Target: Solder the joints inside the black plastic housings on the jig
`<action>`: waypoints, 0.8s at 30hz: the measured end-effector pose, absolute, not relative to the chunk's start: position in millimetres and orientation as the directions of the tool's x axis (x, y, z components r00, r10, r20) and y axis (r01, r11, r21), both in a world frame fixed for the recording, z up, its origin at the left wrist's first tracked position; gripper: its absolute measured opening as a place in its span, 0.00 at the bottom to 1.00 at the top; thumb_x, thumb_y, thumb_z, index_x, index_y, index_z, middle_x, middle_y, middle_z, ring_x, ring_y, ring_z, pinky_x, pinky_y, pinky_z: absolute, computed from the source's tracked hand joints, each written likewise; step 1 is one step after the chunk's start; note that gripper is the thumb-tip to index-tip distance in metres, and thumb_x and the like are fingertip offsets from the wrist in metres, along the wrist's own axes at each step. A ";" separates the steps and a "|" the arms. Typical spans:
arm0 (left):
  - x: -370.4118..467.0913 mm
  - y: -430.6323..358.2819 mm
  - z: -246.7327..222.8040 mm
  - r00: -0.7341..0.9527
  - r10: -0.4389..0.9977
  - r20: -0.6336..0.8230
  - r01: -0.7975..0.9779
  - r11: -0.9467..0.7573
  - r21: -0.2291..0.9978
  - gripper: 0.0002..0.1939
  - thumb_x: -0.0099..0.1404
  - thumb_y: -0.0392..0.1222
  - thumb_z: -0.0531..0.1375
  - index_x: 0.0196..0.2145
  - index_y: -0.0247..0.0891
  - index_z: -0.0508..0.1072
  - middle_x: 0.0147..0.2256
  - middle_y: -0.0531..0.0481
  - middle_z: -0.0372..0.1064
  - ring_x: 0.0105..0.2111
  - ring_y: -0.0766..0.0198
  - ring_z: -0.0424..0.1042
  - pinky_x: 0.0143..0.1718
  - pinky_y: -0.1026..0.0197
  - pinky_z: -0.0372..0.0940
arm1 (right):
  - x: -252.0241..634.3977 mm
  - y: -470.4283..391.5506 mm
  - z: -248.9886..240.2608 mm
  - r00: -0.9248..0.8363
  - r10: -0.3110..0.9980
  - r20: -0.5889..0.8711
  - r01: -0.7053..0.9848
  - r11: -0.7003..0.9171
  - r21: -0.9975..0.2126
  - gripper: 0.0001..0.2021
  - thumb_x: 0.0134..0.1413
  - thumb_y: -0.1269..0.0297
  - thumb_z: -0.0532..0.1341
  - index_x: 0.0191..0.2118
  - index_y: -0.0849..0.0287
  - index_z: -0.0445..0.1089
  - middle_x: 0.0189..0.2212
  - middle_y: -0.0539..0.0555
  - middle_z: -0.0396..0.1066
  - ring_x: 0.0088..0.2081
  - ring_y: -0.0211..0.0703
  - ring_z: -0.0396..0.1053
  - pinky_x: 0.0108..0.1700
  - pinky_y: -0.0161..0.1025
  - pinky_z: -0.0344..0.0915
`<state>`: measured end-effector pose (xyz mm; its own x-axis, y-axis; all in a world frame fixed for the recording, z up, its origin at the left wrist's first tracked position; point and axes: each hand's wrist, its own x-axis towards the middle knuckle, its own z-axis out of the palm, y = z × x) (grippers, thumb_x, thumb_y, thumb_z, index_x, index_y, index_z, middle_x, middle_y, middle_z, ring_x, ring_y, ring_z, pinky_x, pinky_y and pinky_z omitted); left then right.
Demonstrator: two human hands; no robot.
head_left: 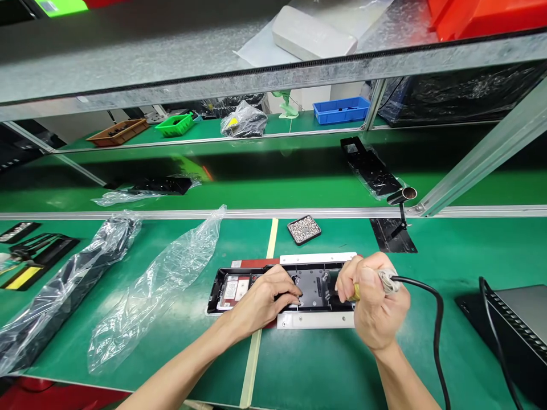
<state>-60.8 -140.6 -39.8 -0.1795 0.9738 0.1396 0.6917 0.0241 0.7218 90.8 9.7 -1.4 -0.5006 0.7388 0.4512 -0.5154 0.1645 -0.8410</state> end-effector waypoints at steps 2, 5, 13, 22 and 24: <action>-60.0 -145.3 -42.0 -0.197 0.966 0.166 0.695 0.019 0.718 0.07 0.71 0.41 0.61 0.43 0.41 0.79 0.40 0.48 0.77 0.43 0.59 0.69 0.45 0.56 0.67 | 91.3 9.7 -1.3 -0.498 0.738 0.455 -0.516 0.169 -0.840 0.12 0.69 0.66 0.55 0.30 0.57 0.60 0.19 0.44 0.60 0.21 0.33 0.60 0.23 0.36 0.56; -57.9 -154.1 -43.9 -0.198 0.952 0.235 0.742 -0.011 0.671 0.10 0.72 0.37 0.59 0.49 0.41 0.76 0.42 0.47 0.76 0.44 0.59 0.68 0.47 0.55 0.67 | 91.6 9.4 -1.0 -0.495 0.740 0.455 -0.514 0.173 -0.840 0.12 0.68 0.67 0.55 0.30 0.57 0.60 0.19 0.44 0.60 0.21 0.33 0.60 0.24 0.36 0.56; -54.0 -165.8 -47.3 -0.016 0.939 0.345 0.937 -0.106 0.333 0.18 0.71 0.27 0.54 0.56 0.37 0.70 0.42 0.43 0.72 0.45 0.56 0.65 0.45 0.52 0.67 | 90.9 8.2 1.0 -0.494 0.743 0.452 -0.530 0.155 -0.834 0.11 0.68 0.67 0.56 0.30 0.57 0.61 0.19 0.44 0.60 0.20 0.34 0.60 0.23 0.36 0.57; -50.3 -165.7 -46.1 -0.039 0.934 0.356 0.926 -0.100 0.364 0.17 0.71 0.27 0.55 0.55 0.37 0.70 0.42 0.44 0.72 0.44 0.57 0.66 0.44 0.54 0.67 | 92.2 9.2 -1.0 -0.500 0.739 0.452 -0.508 0.173 -0.844 0.12 0.68 0.67 0.55 0.30 0.57 0.60 0.20 0.45 0.61 0.21 0.34 0.61 0.24 0.36 0.56; -54.3 -161.5 -42.5 -0.088 0.929 0.360 0.894 -0.086 0.439 0.16 0.72 0.29 0.56 0.54 0.38 0.71 0.41 0.45 0.73 0.43 0.59 0.66 0.44 0.55 0.67 | 93.5 8.8 -2.9 -0.507 0.743 0.437 -0.504 0.156 -0.850 0.12 0.69 0.66 0.55 0.30 0.56 0.60 0.20 0.45 0.60 0.21 0.35 0.60 0.25 0.37 0.56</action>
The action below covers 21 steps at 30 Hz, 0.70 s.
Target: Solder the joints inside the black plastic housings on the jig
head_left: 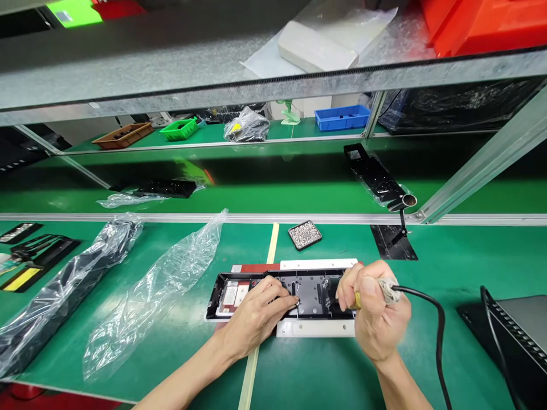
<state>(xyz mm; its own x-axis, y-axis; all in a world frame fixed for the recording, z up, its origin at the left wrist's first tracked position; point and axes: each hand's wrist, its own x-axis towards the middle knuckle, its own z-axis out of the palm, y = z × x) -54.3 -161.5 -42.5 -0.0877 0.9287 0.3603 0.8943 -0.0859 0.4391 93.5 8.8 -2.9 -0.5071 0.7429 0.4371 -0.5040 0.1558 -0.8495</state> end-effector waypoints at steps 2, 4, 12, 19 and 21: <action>-64.2 -151.8 -37.6 -0.158 0.921 0.357 0.864 -0.047 0.502 0.13 0.73 0.32 0.56 0.52 0.40 0.72 0.41 0.46 0.73 0.41 0.60 0.66 0.44 0.56 0.67 | 95.1 8.3 -5.6 -0.521 0.746 0.415 -0.500 0.128 -0.857 0.13 0.69 0.66 0.54 0.30 0.56 0.59 0.20 0.45 0.60 0.22 0.35 0.61 0.26 0.37 0.56; -80.7 -135.3 -33.1 -0.233 0.917 0.323 0.848 0.029 0.529 0.10 0.74 0.36 0.56 0.49 0.40 0.75 0.41 0.47 0.74 0.42 0.60 0.67 0.45 0.56 0.66 | 96.5 8.2 -8.7 -0.531 0.747 0.400 -0.492 0.113 -0.863 0.13 0.69 0.66 0.54 0.29 0.56 0.59 0.21 0.46 0.61 0.23 0.35 0.61 0.27 0.38 0.57; -153.1 -44.6 -51.2 -0.359 0.918 0.170 0.859 0.254 0.444 0.10 0.71 0.37 0.56 0.39 0.36 0.78 0.38 0.44 0.77 0.43 0.52 0.69 0.47 0.50 0.66 | 96.2 9.2 -10.5 -0.520 0.748 0.413 -0.497 0.129 -0.858 0.14 0.70 0.66 0.52 0.29 0.57 0.59 0.20 0.46 0.61 0.22 0.35 0.62 0.29 0.38 0.57; -156.5 -11.5 -66.9 -0.314 0.939 0.141 0.889 0.238 0.391 0.11 0.68 0.35 0.57 0.31 0.36 0.77 0.29 0.45 0.72 0.40 0.54 0.69 0.43 0.55 0.65 | 96.3 8.6 -9.8 -0.511 0.747 0.425 -0.516 0.129 -0.847 0.13 0.69 0.66 0.52 0.29 0.57 0.59 0.20 0.46 0.61 0.21 0.35 0.61 0.26 0.37 0.56; -156.1 -7.4 -66.5 -0.319 0.939 0.126 0.890 0.252 0.379 0.11 0.68 0.35 0.58 0.28 0.36 0.75 0.28 0.46 0.71 0.40 0.56 0.69 0.42 0.55 0.65 | 97.0 8.4 -10.3 -0.516 0.746 0.421 -0.520 0.118 -0.846 0.13 0.69 0.66 0.52 0.29 0.56 0.60 0.20 0.46 0.61 0.21 0.36 0.61 0.26 0.37 0.56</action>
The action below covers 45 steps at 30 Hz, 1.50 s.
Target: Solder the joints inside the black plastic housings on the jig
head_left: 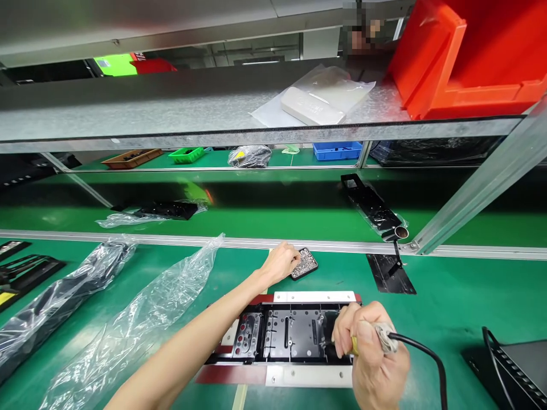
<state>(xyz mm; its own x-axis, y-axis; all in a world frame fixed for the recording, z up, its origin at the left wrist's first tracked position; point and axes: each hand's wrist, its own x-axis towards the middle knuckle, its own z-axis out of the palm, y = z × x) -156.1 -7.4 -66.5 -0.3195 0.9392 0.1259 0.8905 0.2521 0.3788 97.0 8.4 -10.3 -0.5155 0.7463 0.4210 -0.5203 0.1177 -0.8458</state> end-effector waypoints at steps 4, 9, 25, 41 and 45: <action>-153.2 0.3 -65.8 -0.338 0.936 0.098 0.886 0.282 0.367 0.12 0.67 0.37 0.61 0.26 0.34 0.71 0.27 0.50 0.69 0.38 0.60 0.70 0.43 0.55 0.66 | 98.1 8.2 -7.9 -0.521 0.741 0.423 -0.531 0.107 -0.841 0.13 0.69 0.66 0.52 0.29 0.56 0.60 0.20 0.46 0.62 0.21 0.36 0.61 0.24 0.36 0.55; -144.3 0.3 -56.0 -0.418 0.902 0.111 0.838 0.335 0.431 0.07 0.64 0.33 0.61 0.27 0.35 0.73 0.28 0.47 0.72 0.37 0.58 0.72 0.41 0.56 0.66 | 98.2 9.7 -2.8 -0.504 0.749 0.430 -0.512 0.142 -0.847 0.14 0.69 0.66 0.53 0.28 0.57 0.60 0.19 0.46 0.62 0.20 0.35 0.62 0.27 0.37 0.58; -84.4 -145.5 -25.6 -0.500 0.863 0.069 0.608 0.294 0.738 0.05 0.69 0.42 0.63 0.36 0.42 0.80 0.36 0.53 0.78 0.37 0.63 0.72 0.40 0.61 0.64 | 95.1 9.8 1.2 -0.485 0.755 0.442 -0.564 0.117 -0.818 0.13 0.67 0.68 0.56 0.29 0.58 0.62 0.19 0.46 0.61 0.21 0.35 0.63 0.24 0.36 0.57; -84.3 -121.5 -29.8 -0.053 0.991 0.123 0.894 -0.007 0.448 0.12 0.75 0.35 0.53 0.42 0.34 0.76 0.39 0.46 0.76 0.41 0.58 0.68 0.42 0.57 0.67 | 95.1 11.1 -0.4 -0.476 0.744 0.468 -0.575 0.139 -0.806 0.11 0.67 0.69 0.55 0.30 0.58 0.63 0.19 0.46 0.62 0.22 0.34 0.63 0.25 0.35 0.58; -84.4 -119.2 -22.6 -0.019 0.994 0.111 0.905 -0.030 0.425 0.12 0.74 0.32 0.52 0.43 0.33 0.76 0.39 0.45 0.74 0.40 0.58 0.68 0.42 0.57 0.67 | 95.2 10.6 -1.2 -0.475 0.747 0.466 -0.574 0.138 -0.807 0.11 0.67 0.69 0.55 0.30 0.58 0.63 0.20 0.46 0.62 0.22 0.34 0.63 0.25 0.36 0.58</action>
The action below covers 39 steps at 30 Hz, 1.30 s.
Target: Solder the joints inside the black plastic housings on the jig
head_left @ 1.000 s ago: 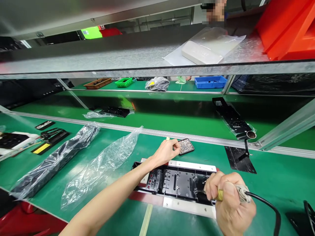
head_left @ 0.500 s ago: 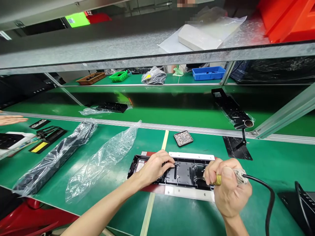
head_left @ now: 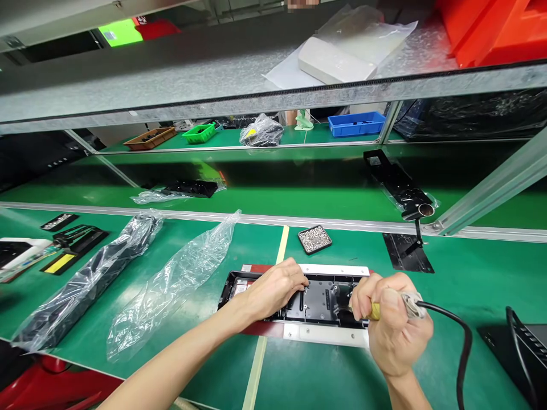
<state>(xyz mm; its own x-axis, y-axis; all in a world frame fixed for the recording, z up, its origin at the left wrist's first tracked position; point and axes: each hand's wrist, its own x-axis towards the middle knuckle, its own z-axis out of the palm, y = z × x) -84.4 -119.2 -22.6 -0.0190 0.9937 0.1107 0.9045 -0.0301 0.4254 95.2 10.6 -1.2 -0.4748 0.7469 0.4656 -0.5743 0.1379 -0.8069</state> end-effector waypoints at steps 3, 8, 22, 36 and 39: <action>-83.7 -118.7 -19.7 -0.005 0.992 0.123 0.903 -0.049 0.427 0.12 0.74 0.31 0.52 0.44 0.34 0.76 0.39 0.44 0.74 0.41 0.58 0.68 0.41 0.58 0.68 | 95.0 10.9 -1.5 -0.476 0.745 0.468 -0.573 0.141 -0.808 0.11 0.67 0.69 0.55 0.30 0.58 0.63 0.19 0.46 0.62 0.22 0.34 0.63 0.25 0.36 0.58; -80.8 -121.5 -19.9 -0.007 0.988 0.155 0.900 -0.061 0.431 0.14 0.74 0.31 0.50 0.46 0.36 0.75 0.39 0.44 0.73 0.43 0.58 0.69 0.40 0.58 0.68 | 95.7 11.4 -1.6 -0.475 0.746 0.467 -0.572 0.141 -0.808 0.11 0.67 0.69 0.55 0.30 0.58 0.62 0.19 0.46 0.62 0.22 0.34 0.63 0.26 0.36 0.58; -73.6 -147.7 -43.6 -0.085 0.961 0.263 0.927 -0.020 0.375 0.16 0.74 0.32 0.53 0.57 0.38 0.68 0.43 0.45 0.72 0.43 0.59 0.66 0.50 0.53 0.68 | 96.1 10.1 -1.0 -0.480 0.744 0.464 -0.562 0.145 -0.814 0.12 0.68 0.69 0.55 0.30 0.58 0.62 0.20 0.46 0.62 0.21 0.34 0.63 0.23 0.36 0.59; -70.4 -147.5 -46.6 -0.087 0.959 0.270 0.941 -0.009 0.338 0.17 0.74 0.30 0.52 0.57 0.38 0.68 0.43 0.43 0.70 0.43 0.58 0.66 0.46 0.52 0.70 | 95.8 9.7 -1.8 -0.483 0.749 0.454 -0.556 0.138 -0.820 0.12 0.68 0.69 0.55 0.29 0.58 0.61 0.20 0.46 0.62 0.21 0.34 0.62 0.23 0.35 0.58; -70.6 -148.6 -46.3 -0.094 0.960 0.264 0.941 -0.001 0.338 0.17 0.74 0.31 0.52 0.56 0.39 0.68 0.44 0.43 0.70 0.44 0.57 0.67 0.47 0.51 0.70 | 95.4 9.3 -1.2 -0.483 0.752 0.448 -0.557 0.130 -0.820 0.12 0.68 0.69 0.55 0.29 0.58 0.62 0.19 0.46 0.61 0.21 0.34 0.62 0.23 0.36 0.58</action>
